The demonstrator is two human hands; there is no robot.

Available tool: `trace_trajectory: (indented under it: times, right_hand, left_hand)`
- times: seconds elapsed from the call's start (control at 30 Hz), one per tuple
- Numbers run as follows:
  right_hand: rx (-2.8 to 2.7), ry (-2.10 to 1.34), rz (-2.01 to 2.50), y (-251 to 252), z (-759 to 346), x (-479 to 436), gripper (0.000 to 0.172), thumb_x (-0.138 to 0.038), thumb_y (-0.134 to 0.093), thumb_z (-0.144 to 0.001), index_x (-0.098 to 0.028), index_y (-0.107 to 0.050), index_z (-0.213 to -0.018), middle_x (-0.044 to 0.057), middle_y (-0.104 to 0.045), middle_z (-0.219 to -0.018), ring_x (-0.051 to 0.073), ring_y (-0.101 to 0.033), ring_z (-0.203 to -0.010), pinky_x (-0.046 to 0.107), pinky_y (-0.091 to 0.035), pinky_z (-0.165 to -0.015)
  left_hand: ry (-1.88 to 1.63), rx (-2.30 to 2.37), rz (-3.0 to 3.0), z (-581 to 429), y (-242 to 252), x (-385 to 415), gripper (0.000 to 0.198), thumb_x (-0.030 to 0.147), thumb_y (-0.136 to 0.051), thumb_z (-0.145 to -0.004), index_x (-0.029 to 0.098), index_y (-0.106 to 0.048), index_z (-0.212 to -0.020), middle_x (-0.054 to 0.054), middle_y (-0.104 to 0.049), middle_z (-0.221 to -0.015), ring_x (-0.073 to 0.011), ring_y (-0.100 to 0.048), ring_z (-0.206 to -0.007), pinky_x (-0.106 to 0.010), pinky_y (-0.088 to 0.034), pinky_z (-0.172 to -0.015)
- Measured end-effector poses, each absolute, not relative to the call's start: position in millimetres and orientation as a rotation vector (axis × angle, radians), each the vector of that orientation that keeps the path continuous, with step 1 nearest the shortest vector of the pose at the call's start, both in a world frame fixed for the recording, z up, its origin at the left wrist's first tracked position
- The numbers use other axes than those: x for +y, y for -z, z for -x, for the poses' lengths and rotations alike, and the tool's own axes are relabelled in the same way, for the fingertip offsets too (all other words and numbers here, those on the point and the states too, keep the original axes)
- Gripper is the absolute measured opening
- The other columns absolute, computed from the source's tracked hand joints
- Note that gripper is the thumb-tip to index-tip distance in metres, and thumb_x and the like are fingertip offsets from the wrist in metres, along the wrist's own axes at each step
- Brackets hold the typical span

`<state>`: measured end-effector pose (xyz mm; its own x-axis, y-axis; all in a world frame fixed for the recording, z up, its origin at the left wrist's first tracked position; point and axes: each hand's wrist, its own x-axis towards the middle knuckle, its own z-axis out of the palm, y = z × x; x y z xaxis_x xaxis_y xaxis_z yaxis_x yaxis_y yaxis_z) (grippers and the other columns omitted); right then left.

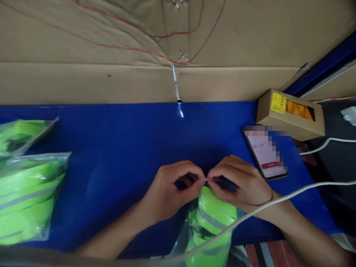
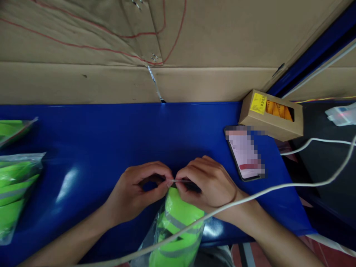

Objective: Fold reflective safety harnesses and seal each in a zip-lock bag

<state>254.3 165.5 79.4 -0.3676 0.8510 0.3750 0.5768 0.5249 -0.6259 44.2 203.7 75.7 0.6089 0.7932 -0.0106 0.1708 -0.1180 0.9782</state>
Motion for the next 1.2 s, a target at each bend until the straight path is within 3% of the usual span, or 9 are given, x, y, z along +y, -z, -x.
trace_trajectory:
  times: [0.33,0.53,0.7,1.2]
  right_hand:
    - [-2.097,-0.662,1.202,-86.1,-264.4,165.7,0.011,-0.011,-0.066,-0.087,-0.021,-0.067,-0.091,-0.002,-0.069,-0.077,0.012,-0.065,-0.069,0.026,-0.047,-0.069]
    - [-2.082,-0.627,1.217,-81.8,-263.4,166.7,0.011,-0.012,-0.063,-0.089,-0.021,-0.068,-0.092,-0.002,-0.068,-0.075,0.011,-0.064,-0.066,0.024,-0.047,-0.067]
    - [-2.114,-0.633,1.26,-79.6,-263.3,166.8,0.008,-0.014,-0.064,-0.089,-0.022,-0.068,-0.091,-0.003,-0.069,-0.075,0.011,-0.064,-0.067,0.025,-0.047,-0.068]
    - [-2.175,-0.61,1.24,-72.6,-259.8,164.6,0.006,-0.014,-0.064,-0.092,-0.02,-0.066,-0.092,-0.003,-0.068,-0.077,0.012,-0.062,-0.069,0.03,-0.038,-0.07]
  left_hand:
    - [-0.618,0.864,-1.578,-44.5,-76.0,204.0,0.007,0.022,-0.068,-0.09,0.017,-0.069,-0.086,0.0,-0.069,-0.081,-0.0071,-0.064,-0.071,-0.014,-0.051,-0.064]
    - [-0.586,0.842,-1.522,-46.0,-70.5,204.8,0.011,0.023,-0.069,-0.089,0.017,-0.071,-0.098,-0.002,-0.071,-0.087,-0.0097,-0.065,-0.076,-0.017,-0.053,-0.069]
    - [-0.547,0.864,-1.583,-47.6,-67.4,204.3,0.011,0.026,-0.065,-0.093,0.018,-0.073,-0.091,-0.001,-0.07,-0.087,-0.0102,-0.064,-0.077,-0.019,-0.05,-0.069]
    - [-0.508,0.878,-1.629,-48.3,-68.2,206.6,0.014,0.029,-0.061,-0.096,0.019,-0.071,-0.094,-0.001,-0.069,-0.085,-0.0121,-0.061,-0.076,-0.023,-0.046,-0.068]
